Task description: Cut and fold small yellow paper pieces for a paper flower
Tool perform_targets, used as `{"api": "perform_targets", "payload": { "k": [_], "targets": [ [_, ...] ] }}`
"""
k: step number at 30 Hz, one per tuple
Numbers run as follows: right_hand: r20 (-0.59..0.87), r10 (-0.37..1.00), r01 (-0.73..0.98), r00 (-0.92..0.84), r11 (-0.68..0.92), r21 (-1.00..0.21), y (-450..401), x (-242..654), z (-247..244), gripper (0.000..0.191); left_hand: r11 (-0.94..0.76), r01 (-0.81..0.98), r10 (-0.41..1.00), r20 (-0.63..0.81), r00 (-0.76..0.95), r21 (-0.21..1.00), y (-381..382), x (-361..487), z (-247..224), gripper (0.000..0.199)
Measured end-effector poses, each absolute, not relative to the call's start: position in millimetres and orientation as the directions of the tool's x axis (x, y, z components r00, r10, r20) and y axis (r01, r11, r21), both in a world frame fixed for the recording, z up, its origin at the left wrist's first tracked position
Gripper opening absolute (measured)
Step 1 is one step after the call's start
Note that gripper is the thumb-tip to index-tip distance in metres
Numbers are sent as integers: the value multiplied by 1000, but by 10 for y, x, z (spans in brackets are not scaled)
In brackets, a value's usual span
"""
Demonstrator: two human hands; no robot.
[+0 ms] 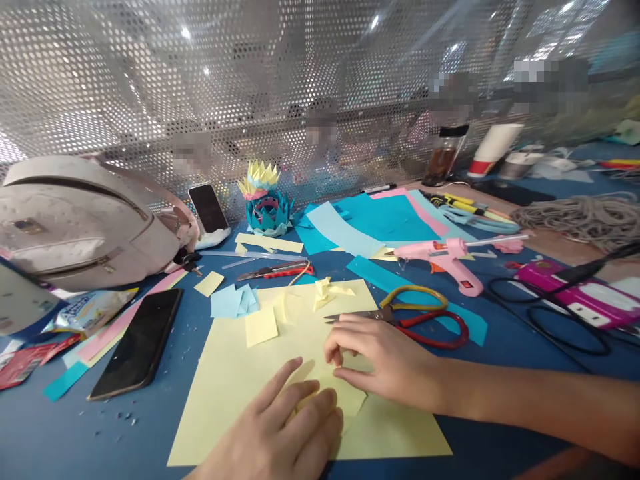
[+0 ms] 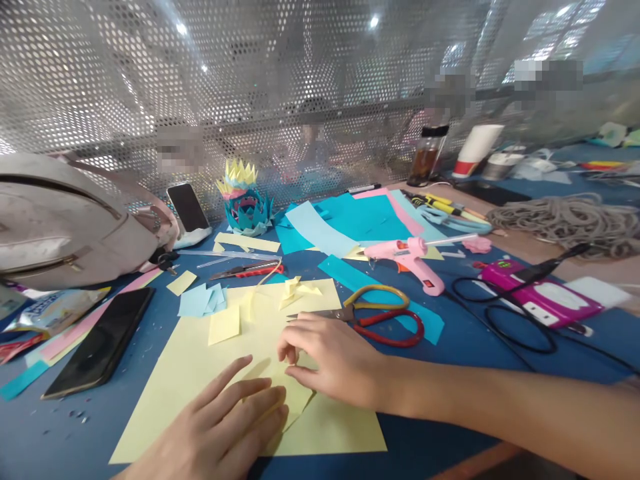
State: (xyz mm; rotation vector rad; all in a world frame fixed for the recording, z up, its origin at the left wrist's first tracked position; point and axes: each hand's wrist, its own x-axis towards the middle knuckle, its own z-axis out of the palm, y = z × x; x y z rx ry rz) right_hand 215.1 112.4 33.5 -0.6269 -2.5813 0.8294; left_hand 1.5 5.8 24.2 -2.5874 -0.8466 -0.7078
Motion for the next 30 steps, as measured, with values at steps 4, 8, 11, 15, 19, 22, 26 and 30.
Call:
{"api": "perform_targets", "payload": {
  "k": [4,8,11,15,19,22,26,30],
  "targets": [
    [173,500,304,-849,728,-614,1136,2167,324,16,-768,623,454,558,694,-150,66,18,231,27],
    [152,507,369,-848,772,-518,1122,2169,357,13,-767,629,466,565,681,-126,76,32,218,28],
    [113,550,450,-827,770,-452,1081,2172,373,17,-768,632,469,582,664,-102,74,41,213,25],
    [96,555,455,-826,758,-466,1042,2187,339,18,-769,634,474,599,645,-74,65,46,208,20],
    [168,531,394,-831,774,-496,1050,2192,276,14,-786,615,476,573,667,-63,72,29,215,19],
    [269,484,324,-832,819,-473,1060,2184,254,11,-802,595,475,544,692,-57,88,4,233,22],
    [372,429,266,-823,870,-415,1060,2179,264,15,-822,569,484,513,709,-11,94,-34,251,25],
    [420,381,250,-823,909,-334,1058,2187,273,20,-817,577,497,496,712,-9,83,-67,226,28]
  ]
}}
